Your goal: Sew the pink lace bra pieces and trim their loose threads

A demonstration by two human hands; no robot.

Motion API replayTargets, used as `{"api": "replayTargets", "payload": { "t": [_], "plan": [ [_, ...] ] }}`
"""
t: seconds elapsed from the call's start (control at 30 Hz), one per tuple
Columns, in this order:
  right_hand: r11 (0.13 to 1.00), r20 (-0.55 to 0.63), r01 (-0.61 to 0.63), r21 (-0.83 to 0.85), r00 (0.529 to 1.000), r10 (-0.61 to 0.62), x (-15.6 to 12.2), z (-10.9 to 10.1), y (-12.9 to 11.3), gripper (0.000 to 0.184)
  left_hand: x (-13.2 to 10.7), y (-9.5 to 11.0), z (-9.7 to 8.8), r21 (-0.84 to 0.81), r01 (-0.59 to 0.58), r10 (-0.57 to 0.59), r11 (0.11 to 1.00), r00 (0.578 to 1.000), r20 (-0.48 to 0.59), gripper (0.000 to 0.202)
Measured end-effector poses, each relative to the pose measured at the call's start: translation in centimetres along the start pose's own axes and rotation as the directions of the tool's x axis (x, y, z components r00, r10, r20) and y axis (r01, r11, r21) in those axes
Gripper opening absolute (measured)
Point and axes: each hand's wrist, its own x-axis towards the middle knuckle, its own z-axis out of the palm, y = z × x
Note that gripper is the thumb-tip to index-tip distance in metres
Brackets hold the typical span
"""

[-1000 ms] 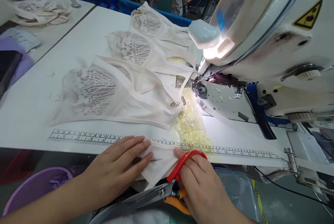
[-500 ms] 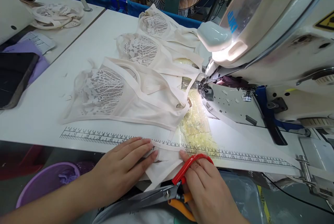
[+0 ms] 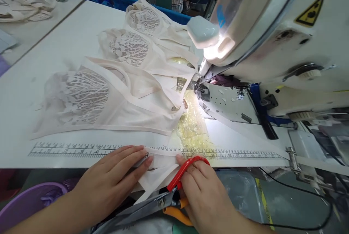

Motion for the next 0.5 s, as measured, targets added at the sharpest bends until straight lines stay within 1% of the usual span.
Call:
{"api": "replayTargets", "payload": {
  "t": [0.07, 0.13, 0.27, 0.33, 0.5],
  "plan": [
    [1.000, -0.006, -0.005, -0.004, 1.000, 0.005, 0.14, -0.04, 0.02, 0.028, -0.02, -0.39, 0.12, 0.021, -0.062, 0.062, 0.998, 0.998, -0.003, 0.036],
    [1.000, -0.013, -0.014, -0.019, 1.000, 0.014, 0.25, -0.09, 0.03, 0.031, 0.04, -0.62, 0.24, 0.031, -0.077, 0.077, 0.997, 0.997, -0.001, 0.037],
    [0.999, -0.026, -0.038, -0.021, 0.999, 0.037, 0.34, -0.16, -0.04, 0.033, 0.43, -0.29, 0.15, 0.000, 0.021, -0.021, 1.000, 1.000, 0.019, 0.053],
    [0.999, -0.037, -0.043, -0.009, 0.998, 0.042, 0.32, -0.14, -0.07, 0.033, 0.65, -0.01, 0.03, -0.006, 0.025, -0.024, 1.000, 1.000, 0.014, 0.057],
    [0.999, -0.039, -0.041, 0.004, 0.998, 0.041, 0.25, -0.08, 0.00, 0.032, 0.64, 0.04, 0.08, -0.027, 0.031, -0.030, 0.999, 0.999, 0.022, 0.060]
  ]
}}
